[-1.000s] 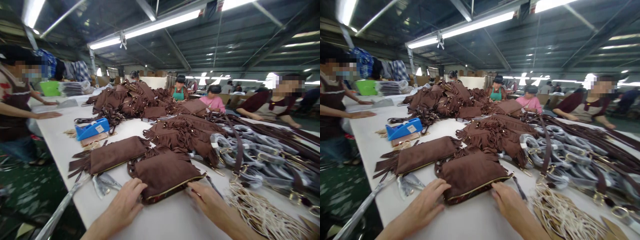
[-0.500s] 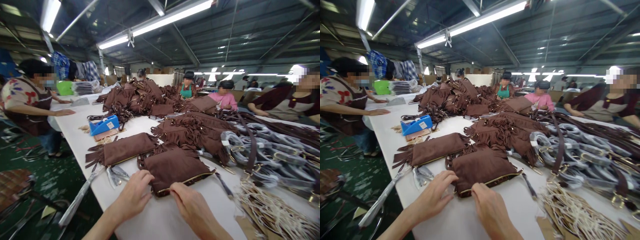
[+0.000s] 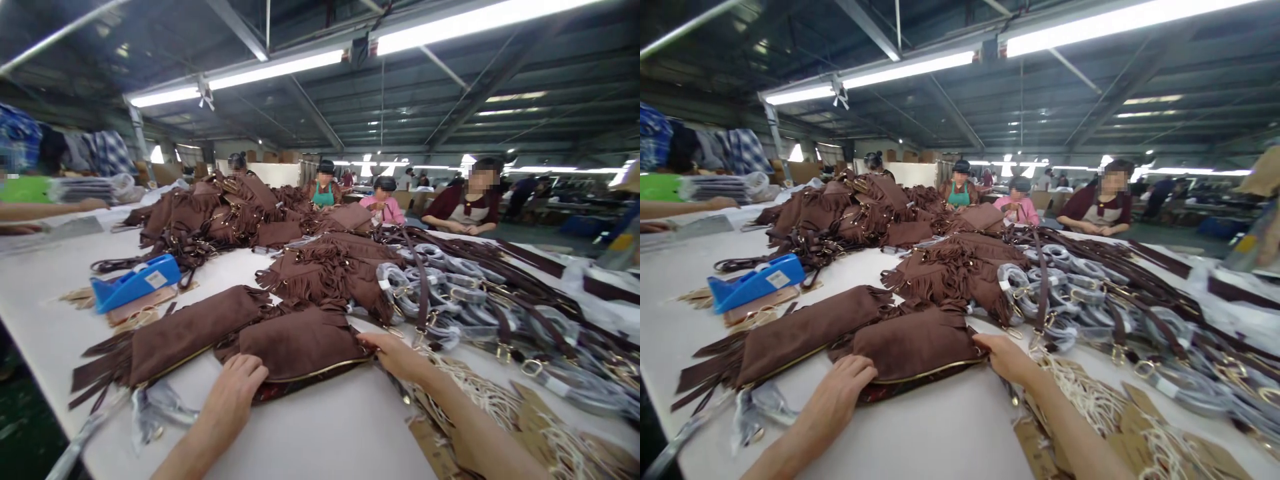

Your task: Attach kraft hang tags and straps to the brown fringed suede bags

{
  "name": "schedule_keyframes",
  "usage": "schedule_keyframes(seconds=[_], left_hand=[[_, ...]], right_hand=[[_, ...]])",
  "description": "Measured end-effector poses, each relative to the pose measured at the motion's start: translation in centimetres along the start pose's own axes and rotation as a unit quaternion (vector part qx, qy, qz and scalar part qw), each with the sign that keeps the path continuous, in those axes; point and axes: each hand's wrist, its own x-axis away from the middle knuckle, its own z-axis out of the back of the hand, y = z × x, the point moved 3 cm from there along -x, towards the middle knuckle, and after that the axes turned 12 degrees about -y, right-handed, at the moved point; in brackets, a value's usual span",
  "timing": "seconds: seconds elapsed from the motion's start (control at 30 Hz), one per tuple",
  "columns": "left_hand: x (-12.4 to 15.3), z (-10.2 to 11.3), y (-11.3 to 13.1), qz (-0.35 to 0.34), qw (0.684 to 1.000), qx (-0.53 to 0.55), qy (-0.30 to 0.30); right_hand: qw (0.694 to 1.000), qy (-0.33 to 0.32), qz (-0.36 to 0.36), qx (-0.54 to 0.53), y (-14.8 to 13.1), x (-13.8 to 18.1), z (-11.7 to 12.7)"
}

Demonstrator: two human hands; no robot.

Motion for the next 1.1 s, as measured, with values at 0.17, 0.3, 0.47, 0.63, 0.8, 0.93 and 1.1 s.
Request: schedule_keyframes(seconds=[0.17,0.3,0.47,0.63,0.8,0.93,1.1], left_hand=[[0.2,1.2,2.9,-0.019,0.999,0.029,0.029],[-1.2,1.5,9.0,-0.086,0.981,0.172,-0.004],[-5.3,0.8,16.0,-0.033,0.946,0.318,-0.056],[-8.6,0.5,18.4,0.053,0.940,0.337,-0.032],[-9.2,1.3,18.4,0.080,0.963,0.257,-0.026],[-8.5,3.8,18.4,0.034,0.994,0.059,-0.081],[-7.7,7.6,18.1,0.012,0.999,-0.023,-0.046]], right_hand=[[0.996,-0.014,-0.031,-0.082,0.0,1.2,0.2],[0.984,-0.036,-0.070,-0.163,-0.2,2.1,0.9],[0.979,-0.014,-0.065,-0.193,-3.7,3.3,2.3],[0.995,0.060,-0.025,-0.081,-6.5,5.0,3.0],[0.991,0.101,-0.010,-0.085,-6.6,5.2,2.8],[0.994,0.089,-0.006,-0.060,-6.9,5.2,2.4],[0.985,0.148,-0.038,-0.083,-6.5,5.4,3.1]])
